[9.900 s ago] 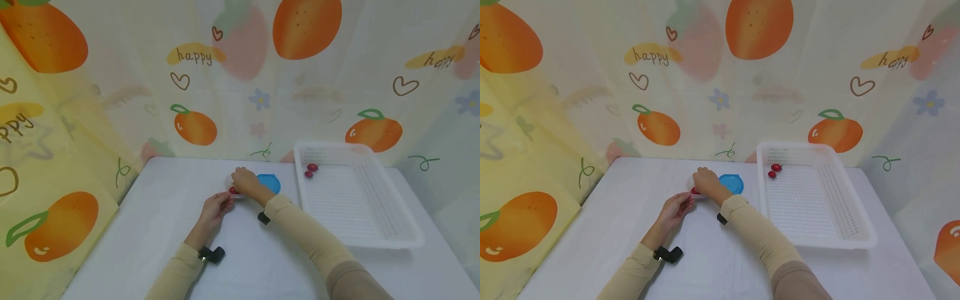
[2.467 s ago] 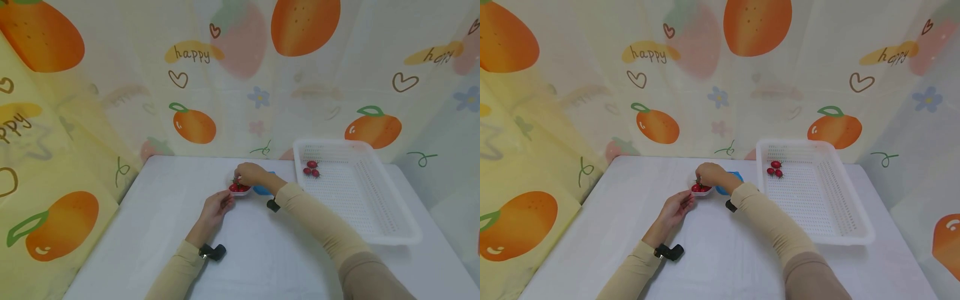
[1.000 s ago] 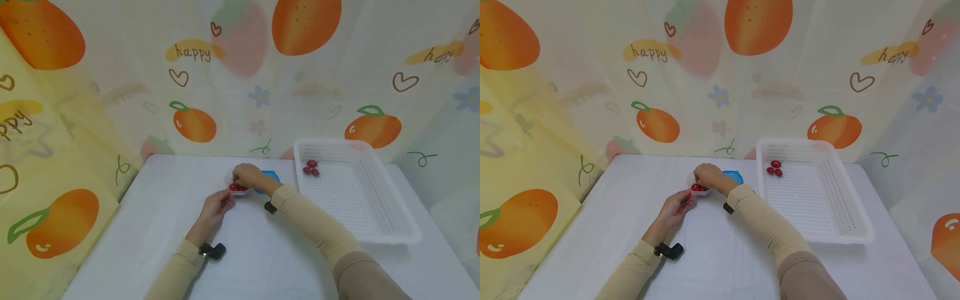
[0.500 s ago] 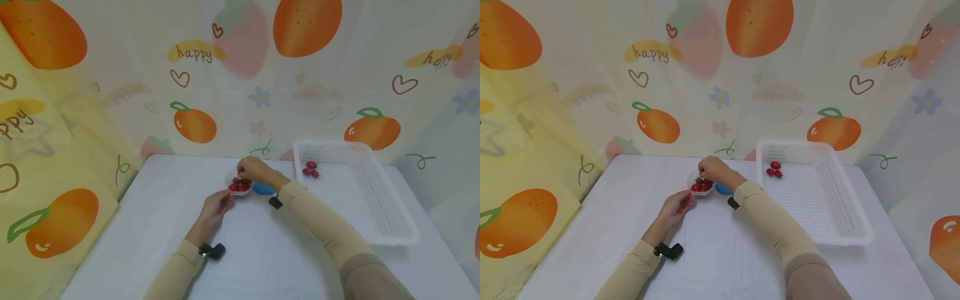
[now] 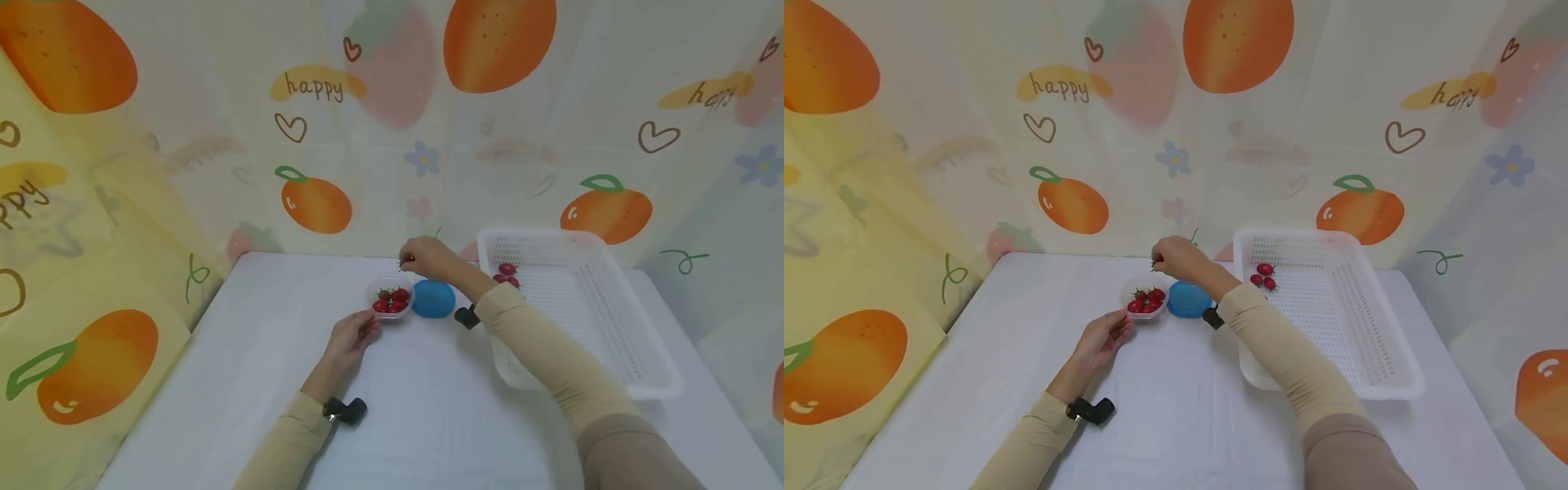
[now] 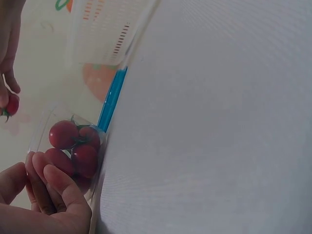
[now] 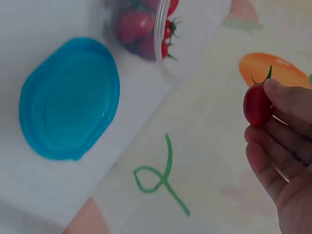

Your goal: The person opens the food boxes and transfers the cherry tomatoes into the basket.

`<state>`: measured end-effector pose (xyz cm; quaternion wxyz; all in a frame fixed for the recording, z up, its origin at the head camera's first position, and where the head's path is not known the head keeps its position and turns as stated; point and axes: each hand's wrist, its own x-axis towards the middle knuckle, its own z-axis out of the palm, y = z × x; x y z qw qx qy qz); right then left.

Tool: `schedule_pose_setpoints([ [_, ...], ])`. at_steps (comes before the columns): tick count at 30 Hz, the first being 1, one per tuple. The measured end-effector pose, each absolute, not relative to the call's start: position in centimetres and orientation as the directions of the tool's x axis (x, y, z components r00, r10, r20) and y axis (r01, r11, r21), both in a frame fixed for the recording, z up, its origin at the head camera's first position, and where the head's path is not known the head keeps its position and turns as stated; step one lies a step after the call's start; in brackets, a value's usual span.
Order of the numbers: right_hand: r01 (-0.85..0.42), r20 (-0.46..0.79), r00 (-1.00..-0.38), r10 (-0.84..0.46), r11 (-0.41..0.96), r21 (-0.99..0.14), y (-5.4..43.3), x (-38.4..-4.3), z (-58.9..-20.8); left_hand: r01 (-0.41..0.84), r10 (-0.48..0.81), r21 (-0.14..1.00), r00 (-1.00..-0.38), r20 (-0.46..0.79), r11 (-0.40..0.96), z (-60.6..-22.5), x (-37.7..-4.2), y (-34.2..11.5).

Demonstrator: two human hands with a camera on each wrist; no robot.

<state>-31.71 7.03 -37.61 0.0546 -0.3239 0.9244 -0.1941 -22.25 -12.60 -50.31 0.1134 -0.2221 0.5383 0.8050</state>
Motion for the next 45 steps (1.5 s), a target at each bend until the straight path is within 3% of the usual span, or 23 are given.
schedule_pose_setpoints([
  [8, -0.528, 0.080, -0.837, -0.541, 0.763, -0.373, 10.6, -33.0, -35.8, -0.420, -0.053, 0.819, -0.878, -0.475, -0.390, -50.3, -22.2, -12.7],
  [21, -0.407, 0.112, -0.909, -0.401, 0.801, -0.439, 17.7, -33.9, -34.8, -0.423, -0.054, 0.819, -0.877, -0.478, -0.387, -50.6, -22.3, -12.8],
  [27, -0.328, 0.096, -0.942, -0.321, 0.827, -0.457, 21.1, -34.3, -36.1, -0.422, -0.054, 0.824, -0.879, -0.475, -0.379, -50.6, -22.2, -12.8],
  [39, -0.135, -0.051, -0.983, -0.177, 0.884, -0.448, 25.6, -34.5, -40.1, -0.422, -0.066, 0.830, -0.877, -0.475, -0.365, -50.8, -22.5, -12.8],
  [45, -0.114, -0.079, -0.983, -0.164, 0.892, -0.437, 27.0, -34.6, -41.7, -0.426, -0.074, 0.830, -0.874, -0.481, -0.359, -50.7, -22.5, -12.9],
])
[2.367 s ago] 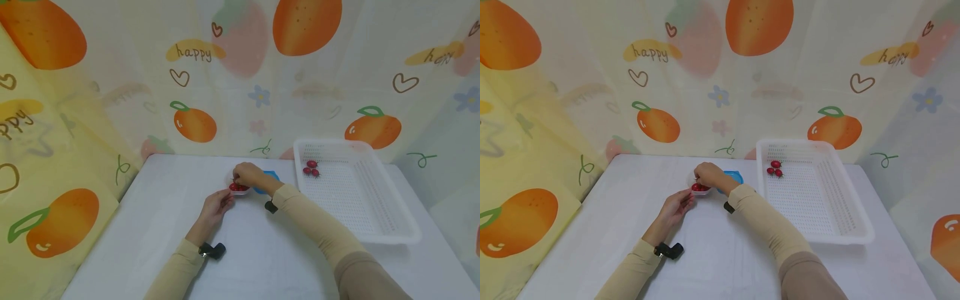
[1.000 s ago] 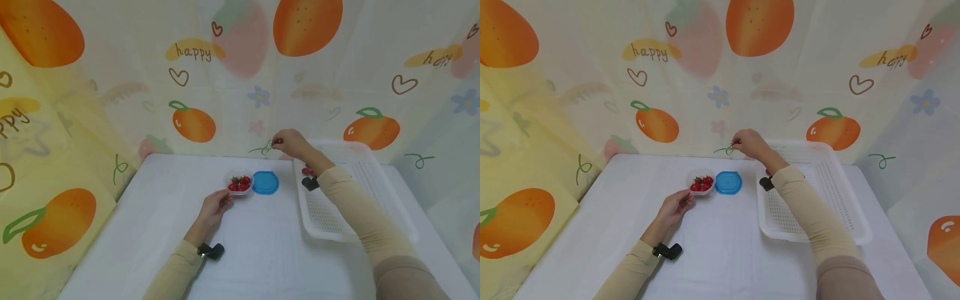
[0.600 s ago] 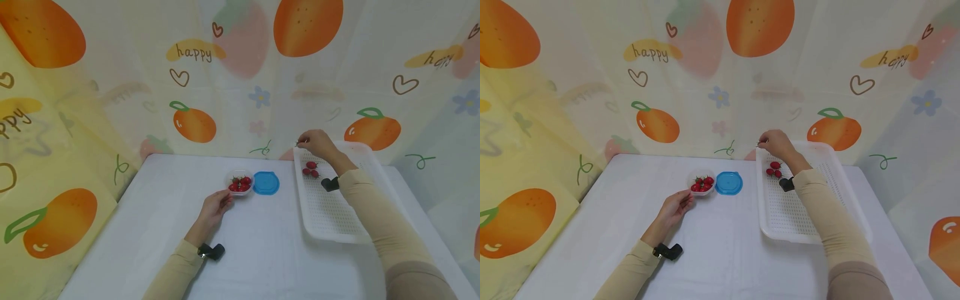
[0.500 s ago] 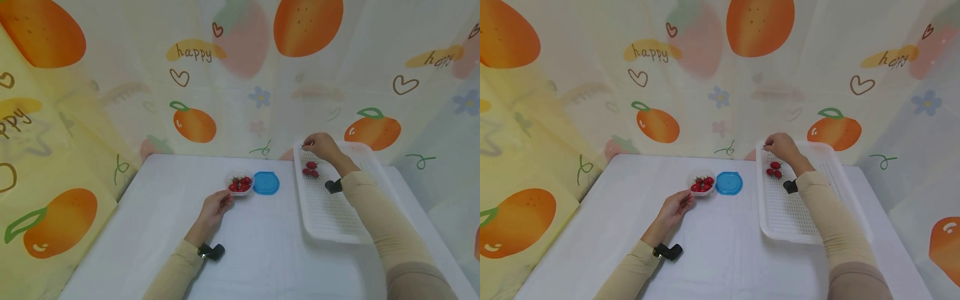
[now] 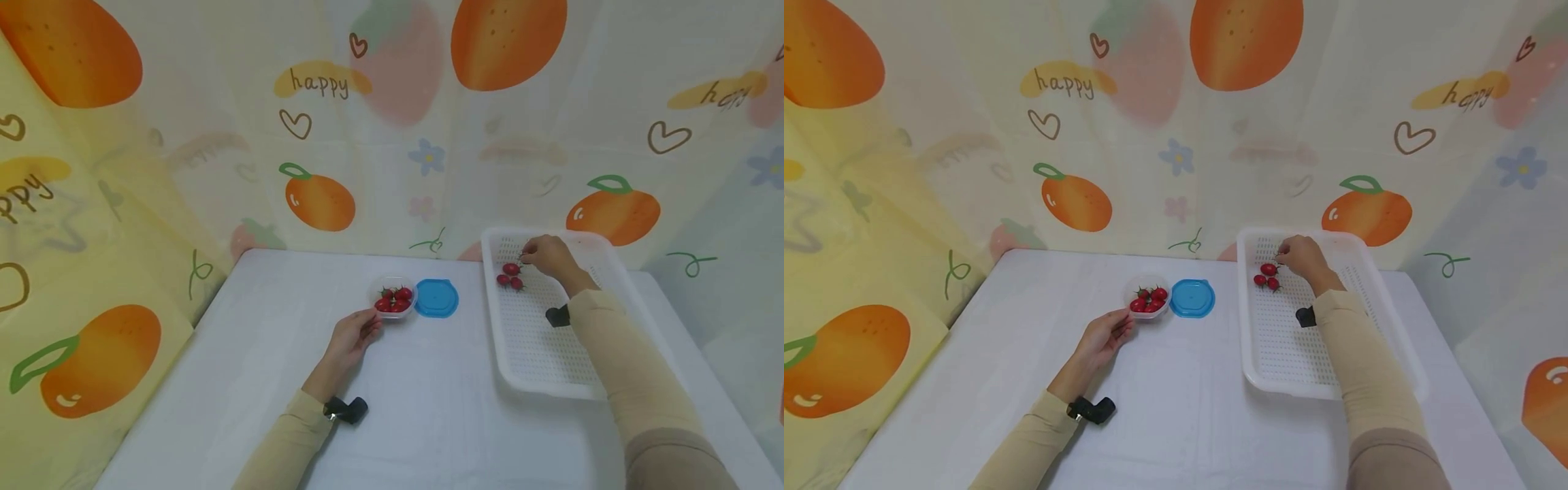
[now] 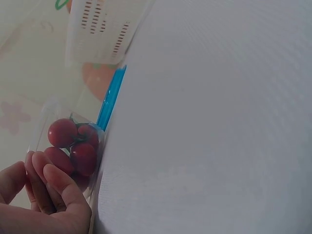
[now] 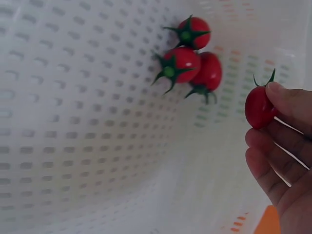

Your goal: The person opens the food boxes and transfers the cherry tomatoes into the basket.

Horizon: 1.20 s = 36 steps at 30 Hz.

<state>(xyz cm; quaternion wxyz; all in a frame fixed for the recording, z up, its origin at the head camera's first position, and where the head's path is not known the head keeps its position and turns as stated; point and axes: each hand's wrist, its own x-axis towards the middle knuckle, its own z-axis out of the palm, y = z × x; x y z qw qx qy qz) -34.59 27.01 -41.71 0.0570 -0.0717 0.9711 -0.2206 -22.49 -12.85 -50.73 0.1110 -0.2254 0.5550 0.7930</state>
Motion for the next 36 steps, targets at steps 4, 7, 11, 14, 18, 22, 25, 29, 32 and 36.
schedule_pose_setpoints([
  [4, -0.090, -0.115, -0.982, -0.151, 0.903, -0.419, 27.6, -34.4, -42.6, -0.412, -0.080, 0.835, -0.879, -0.469, -0.364, -50.8, -22.5, -12.9],
  [7, -0.045, -0.159, -0.980, -0.123, 0.905, -0.423, 27.9, -34.2, -43.2, -0.409, -0.080, 0.841, -0.883, -0.463, -0.354, -50.8, -22.5, -12.9],
  [11, 0.004, -0.216, -0.972, -0.097, 0.905, -0.425, 28.1, -34.0, -44.0, -0.412, -0.084, 0.847, -0.883, -0.463, -0.337, -50.8, -22.4, -12.9],
  [14, 0.021, -0.243, -0.966, -0.090, 0.908, -0.418, 28.2, -33.9, -44.6, -0.407, -0.090, 0.853, -0.885, -0.457, -0.328, -50.8, -22.5, -12.8],
  [18, 0.016, -0.250, -0.963, -0.097, 0.909, -0.416, 28.3, -33.9, -45.2, -0.402, -0.095, 0.857, -0.887, -0.452, -0.322, -50.7, -22.5, -12.8],
  [22, 0.014, -0.253, -0.962, -0.102, 0.908, -0.420, 28.3, -34.0, -45.5, -0.404, -0.097, 0.858, -0.886, -0.453, -0.318, -50.8, -22.4, -12.7],
  [25, 0.029, -0.250, -0.964, -0.087, 0.905, -0.425, 28.5, -34.2, -45.5, -0.405, -0.098, 0.859, -0.886, -0.453, -0.313, -50.7, -22.4, -12.7],
  [29, 0.008, -0.222, -0.970, -0.096, 0.906, -0.424, 28.9, -34.2, -44.9, -0.405, -0.095, 0.858, -0.886, -0.453, -0.315, -50.6, -22.4, -12.7],
  [32, -0.031, -0.186, -0.975, -0.120, 0.907, -0.421, 29.2, -34.2, -44.1, -0.404, -0.089, 0.855, -0.887, -0.454, -0.326, -50.5, -22.5, -12.7],
  [36, -0.073, -0.137, -0.980, -0.144, 0.901, -0.429, 29.1, -34.0, -42.7, -0.404, -0.084, 0.853, -0.887, -0.453, -0.331, -50.5, -22.4, -12.7],
])
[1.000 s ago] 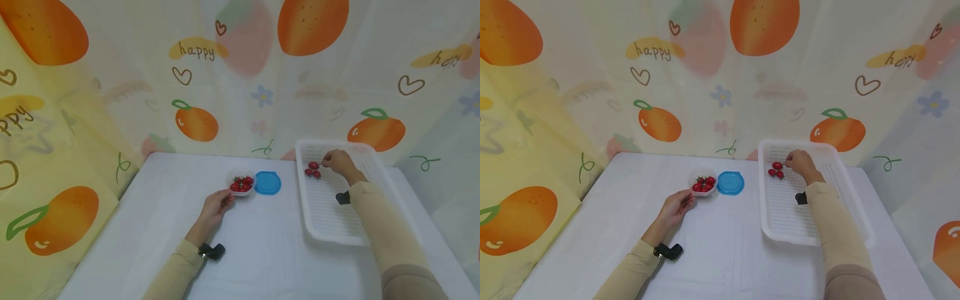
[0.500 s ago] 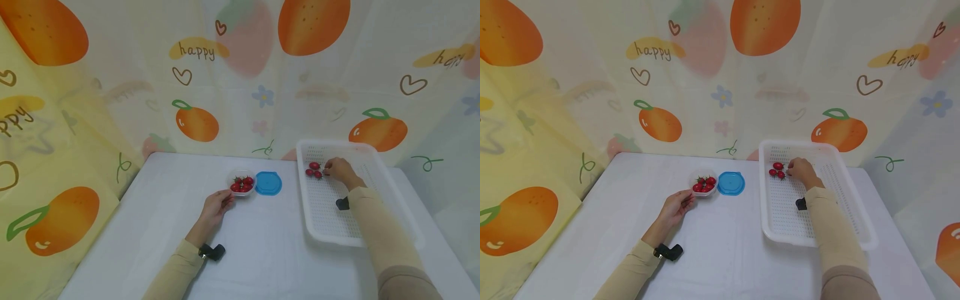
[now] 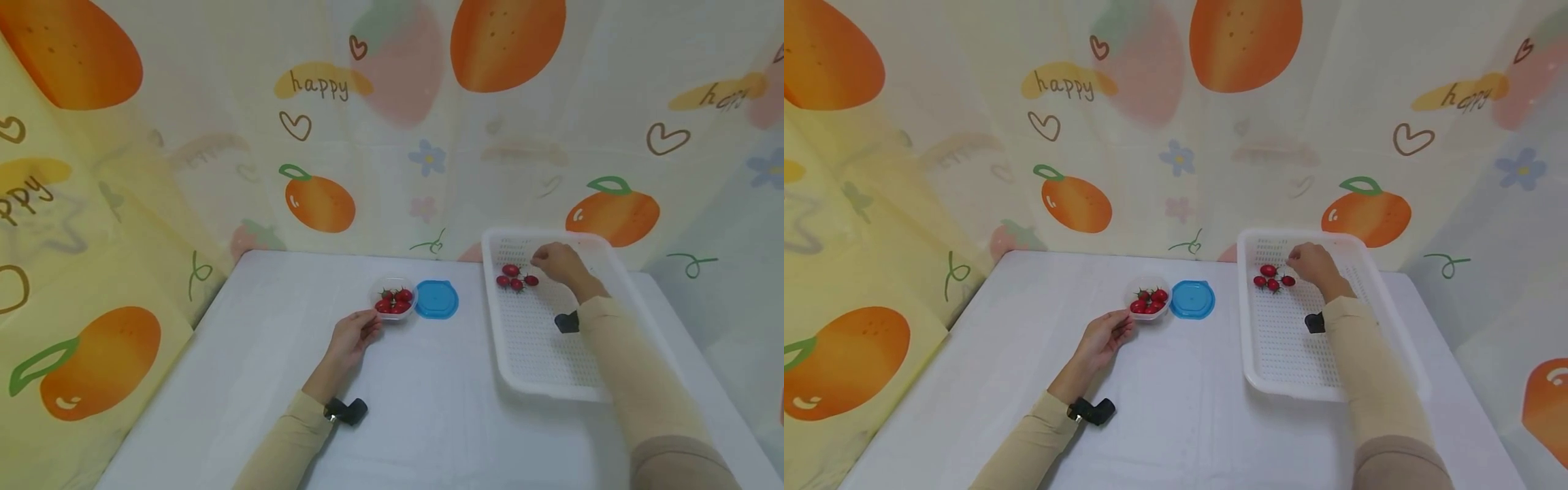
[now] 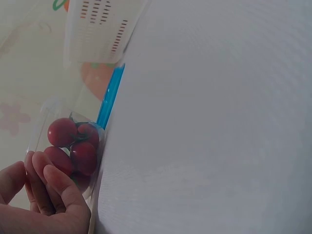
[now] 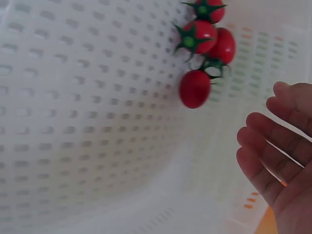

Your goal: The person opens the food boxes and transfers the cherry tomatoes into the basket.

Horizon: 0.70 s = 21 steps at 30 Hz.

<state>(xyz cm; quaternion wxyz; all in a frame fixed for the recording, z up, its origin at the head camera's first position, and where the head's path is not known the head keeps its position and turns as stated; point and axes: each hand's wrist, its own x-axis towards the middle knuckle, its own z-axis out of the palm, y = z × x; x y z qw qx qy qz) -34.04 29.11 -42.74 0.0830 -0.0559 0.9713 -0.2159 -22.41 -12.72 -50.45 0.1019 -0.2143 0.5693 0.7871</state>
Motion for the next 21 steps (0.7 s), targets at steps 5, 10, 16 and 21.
schedule_pose_setpoints([
  [5, -0.105, -0.117, -0.978, -0.173, 0.892, -0.440, 27.9, -33.8, -40.6, -0.411, -0.086, 0.850, -0.883, -0.461, -0.331, -50.3, -22.4, -12.7],
  [10, -0.155, -0.085, -0.973, -0.215, 0.880, -0.448, 25.8, -33.8, -39.2, -0.409, -0.086, 0.850, -0.884, -0.459, -0.331, -50.5, -22.4, -12.7],
  [16, -0.262, 0.002, -0.957, -0.291, 0.858, -0.442, 23.0, -33.7, -37.7, -0.415, -0.080, 0.848, -0.883, -0.463, -0.329, -50.5, -22.4, -12.5],
  [21, -0.286, -0.018, -0.944, -0.329, 0.846, -0.450, 20.8, -33.4, -36.8, -0.411, -0.072, 0.850, -0.887, -0.457, -0.330, -50.4, -22.3, -12.6],
])
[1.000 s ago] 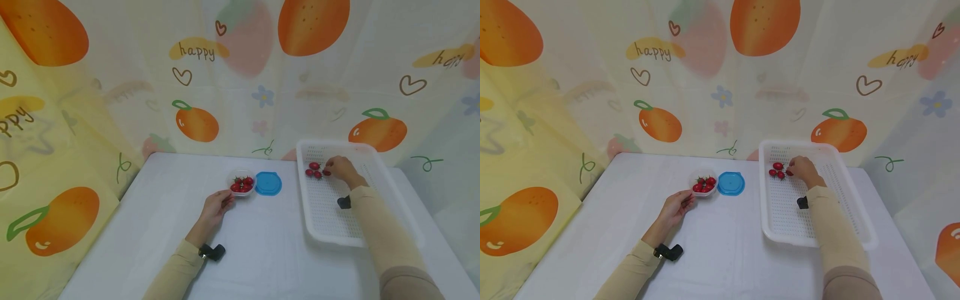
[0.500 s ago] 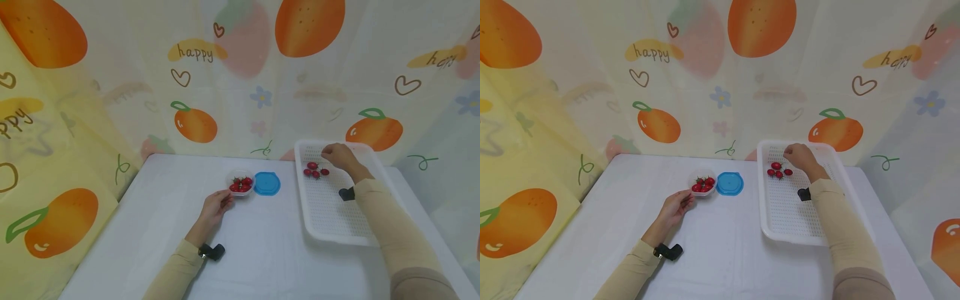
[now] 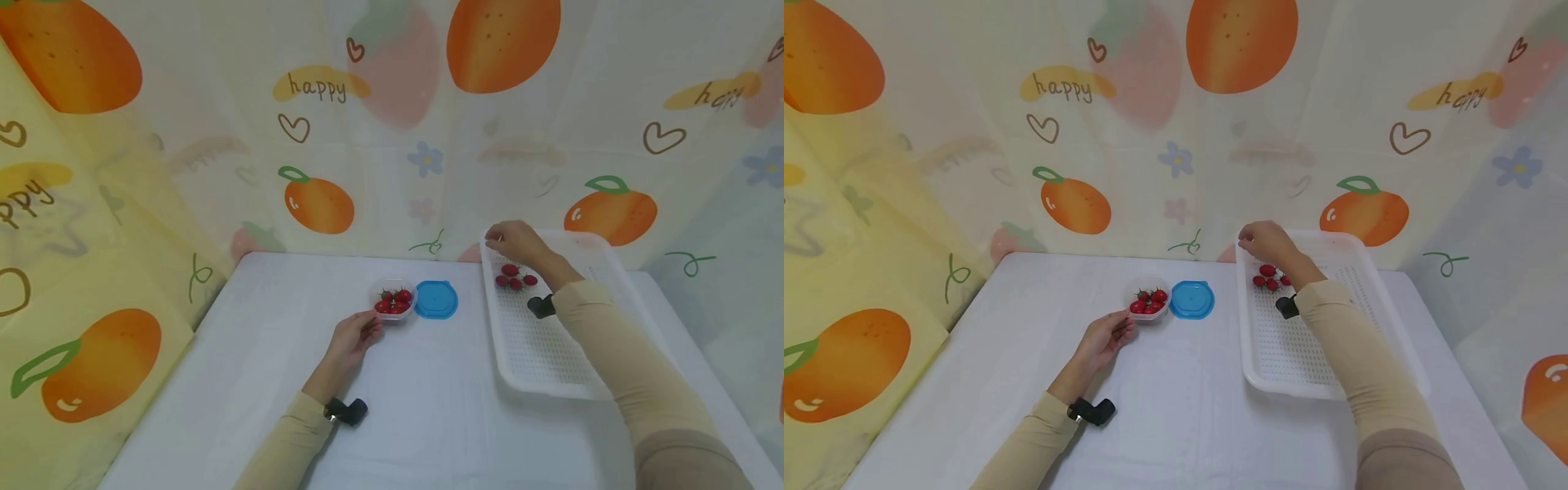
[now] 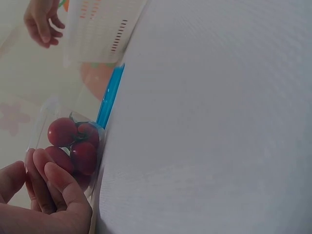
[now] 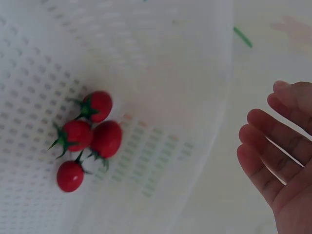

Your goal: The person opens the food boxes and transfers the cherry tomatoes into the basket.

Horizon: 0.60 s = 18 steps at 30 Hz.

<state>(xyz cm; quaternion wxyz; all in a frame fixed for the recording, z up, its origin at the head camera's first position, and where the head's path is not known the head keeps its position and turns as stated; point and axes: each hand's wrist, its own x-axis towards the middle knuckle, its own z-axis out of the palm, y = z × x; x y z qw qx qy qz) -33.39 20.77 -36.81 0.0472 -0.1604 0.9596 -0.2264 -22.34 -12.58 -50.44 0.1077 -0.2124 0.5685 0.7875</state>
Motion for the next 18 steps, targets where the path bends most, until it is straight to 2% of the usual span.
schedule_pose_setpoints([
  [11, -0.387, -0.043, -0.895, -0.443, 0.822, -0.417, 15.5, -33.4, -36.8, -0.416, -0.073, 0.849, -0.884, -0.461, -0.326, -50.3, -22.3, -12.7],
  [18, -0.400, -0.112, -0.877, -0.468, 0.838, -0.371, 12.0, -33.0, -37.3, -0.417, -0.061, 0.844, -0.885, -0.461, -0.338, -50.4, -22.4, -12.7],
])
